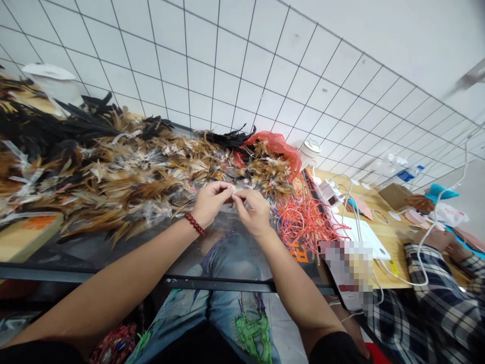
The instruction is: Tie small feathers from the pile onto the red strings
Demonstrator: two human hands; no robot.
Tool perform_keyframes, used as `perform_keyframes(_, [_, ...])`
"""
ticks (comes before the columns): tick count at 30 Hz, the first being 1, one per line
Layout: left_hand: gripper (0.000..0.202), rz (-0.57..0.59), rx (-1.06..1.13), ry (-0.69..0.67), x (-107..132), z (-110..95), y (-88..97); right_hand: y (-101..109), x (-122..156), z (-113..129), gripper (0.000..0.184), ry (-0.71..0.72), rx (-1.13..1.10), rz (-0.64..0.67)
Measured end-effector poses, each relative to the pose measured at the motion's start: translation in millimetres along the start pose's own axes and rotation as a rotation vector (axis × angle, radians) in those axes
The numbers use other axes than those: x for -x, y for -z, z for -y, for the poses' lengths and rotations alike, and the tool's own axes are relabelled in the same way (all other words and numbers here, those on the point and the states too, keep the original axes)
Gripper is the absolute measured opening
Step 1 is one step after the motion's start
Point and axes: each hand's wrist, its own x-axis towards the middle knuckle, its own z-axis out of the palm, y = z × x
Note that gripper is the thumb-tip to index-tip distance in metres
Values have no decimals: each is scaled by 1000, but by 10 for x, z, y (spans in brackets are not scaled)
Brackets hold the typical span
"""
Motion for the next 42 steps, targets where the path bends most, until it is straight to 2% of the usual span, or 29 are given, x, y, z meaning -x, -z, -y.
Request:
perform_keyframes(4, [26,-30,15,-29,-26,36,35,-11,-17,54,15,-21,-99,-11])
perform_keyframes(8, [19,31,-53,-168,-49,35,88,-63,-49,45,24,-292,-402,-60])
perform_keyframes(10, [19,62,-78,-173,-39,10,91,-90,-65,16,22,-417,-567,-69])
perform_keyframes(12, [21,66,-81,-142,-26,-20,82,-106,-77,-15,27,-479,-658,-67])
perform_keyframes(14, [23,57,-81,-106,-19,-45,74,-110,-84,-35,32,-498,-682,-44])
perform_keyframes(18, [24,71,-88,-86,-30,-55,85,-116,-86,-32,29,-517,-718,-12])
perform_keyframes(24, [17,101,-130,-246,-62,-42,127,-132,-85,-51,28,-548,-786,29])
perform_keyframes(27, [16,102,-170,-267,-64,-51,126,-124,-84,-77,26,-531,-785,52])
perform_keyframes(30, [16,109,-112,-200,-52,-74,106,-123,-82,-72,26,-533,-806,86])
perform_keyframes(35, [22,219,51,34,-52,-103,98,-136,-74,-37,27,-598,-930,82])
perform_keyframes(39, [25,273,127,96,-75,-107,125,-133,-74,-45,26,-627,-1011,50])
perform_keyframes(42, [26,301,146,114,-77,-119,131,-142,-71,-61,24,-569,-960,30])
